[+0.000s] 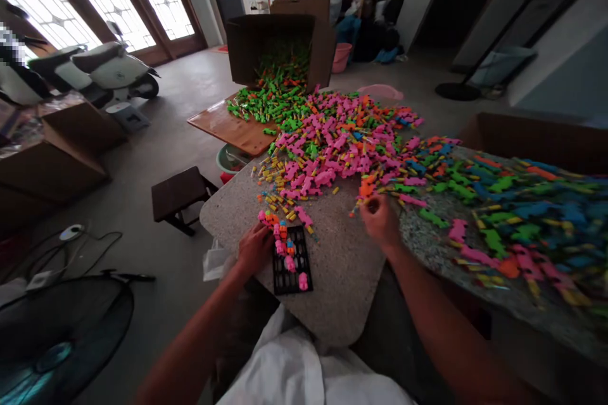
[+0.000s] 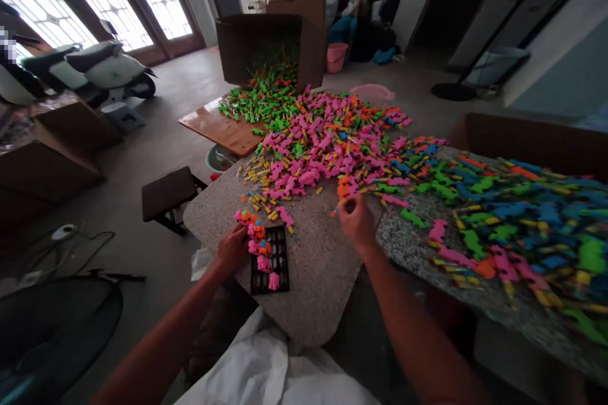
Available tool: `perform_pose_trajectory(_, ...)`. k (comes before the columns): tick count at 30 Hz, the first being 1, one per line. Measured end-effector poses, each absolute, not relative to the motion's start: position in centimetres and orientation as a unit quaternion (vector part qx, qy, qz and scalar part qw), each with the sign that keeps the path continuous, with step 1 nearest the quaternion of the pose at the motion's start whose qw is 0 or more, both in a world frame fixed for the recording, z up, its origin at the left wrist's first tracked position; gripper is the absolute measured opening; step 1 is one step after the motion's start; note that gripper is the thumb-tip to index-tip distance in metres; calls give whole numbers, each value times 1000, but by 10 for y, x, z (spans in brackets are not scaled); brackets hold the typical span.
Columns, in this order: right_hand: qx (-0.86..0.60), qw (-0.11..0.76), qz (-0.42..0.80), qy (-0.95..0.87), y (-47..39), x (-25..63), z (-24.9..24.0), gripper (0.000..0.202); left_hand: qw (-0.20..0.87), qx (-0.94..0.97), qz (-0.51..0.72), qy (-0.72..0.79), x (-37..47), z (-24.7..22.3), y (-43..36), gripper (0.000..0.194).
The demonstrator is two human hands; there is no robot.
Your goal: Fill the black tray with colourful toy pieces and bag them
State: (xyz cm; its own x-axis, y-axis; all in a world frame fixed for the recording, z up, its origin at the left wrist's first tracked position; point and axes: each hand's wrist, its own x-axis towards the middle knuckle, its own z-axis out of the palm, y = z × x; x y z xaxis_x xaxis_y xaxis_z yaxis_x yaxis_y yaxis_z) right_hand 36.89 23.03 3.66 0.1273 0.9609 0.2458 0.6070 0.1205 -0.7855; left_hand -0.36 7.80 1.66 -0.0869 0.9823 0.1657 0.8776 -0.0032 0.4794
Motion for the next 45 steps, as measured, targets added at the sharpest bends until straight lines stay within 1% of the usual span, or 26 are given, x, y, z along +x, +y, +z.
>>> perform_pose_trajectory(3,-570,416,423,-569,176,315,24,43,114,660,234,704,-5,15,79,21)
perform_pose_trajectory(6,-493,380,595,-508,140,278,16,43,117,659,235,705,-6,13,80,23)
perform_pose_trajectory(8,-457,350,655,-490,124,264,13,37,115,661,236,703,-7,12,81,24)
perform_pose_trajectory(11,-431,312,689,-491,109,253,10,29,116,664,231,701,-7,11,81,23)
perform_pose_trajectory(13,-432,297,669,-528,103,251,10,25,119,666,231,699,-7,11,82,23)
perform_pose_trajectory(17,-424,272,542,-672,99,253,14,16,127,664,236,698,-6,13,82,22)
perform_pose_trajectory(19,-400,263,510,-715,98,259,16,16,127,663,238,699,-5,14,82,21)
perform_pose_trajectory(21,-393,252,505,-726,96,268,17,17,127,663,239,698,-4,14,81,20)
perform_pose_trajectory(25,-432,249,500,-708,86,283,11,20,127,666,233,697,-3,14,79,19)
perform_pose_trajectory(28,-436,236,517,-698,78,286,7,24,120,666,226,701,-1,15,79,19)
perform_pose_trajectory(31,-418,216,520,-712,75,283,6,22,117,660,221,708,0,17,80,20)
perform_pose_trajectory(34,-388,201,488,-755,76,280,7,17,120,658,219,710,1,18,80,20)
perform_pose_trajectory(39,-336,193,443,-808,80,279,17,15,113,658,218,712,0,16,80,20)
perform_pose_trajectory(45,-295,139,422,-846,88,273,29,12,115,665,227,703,-1,16,80,24)
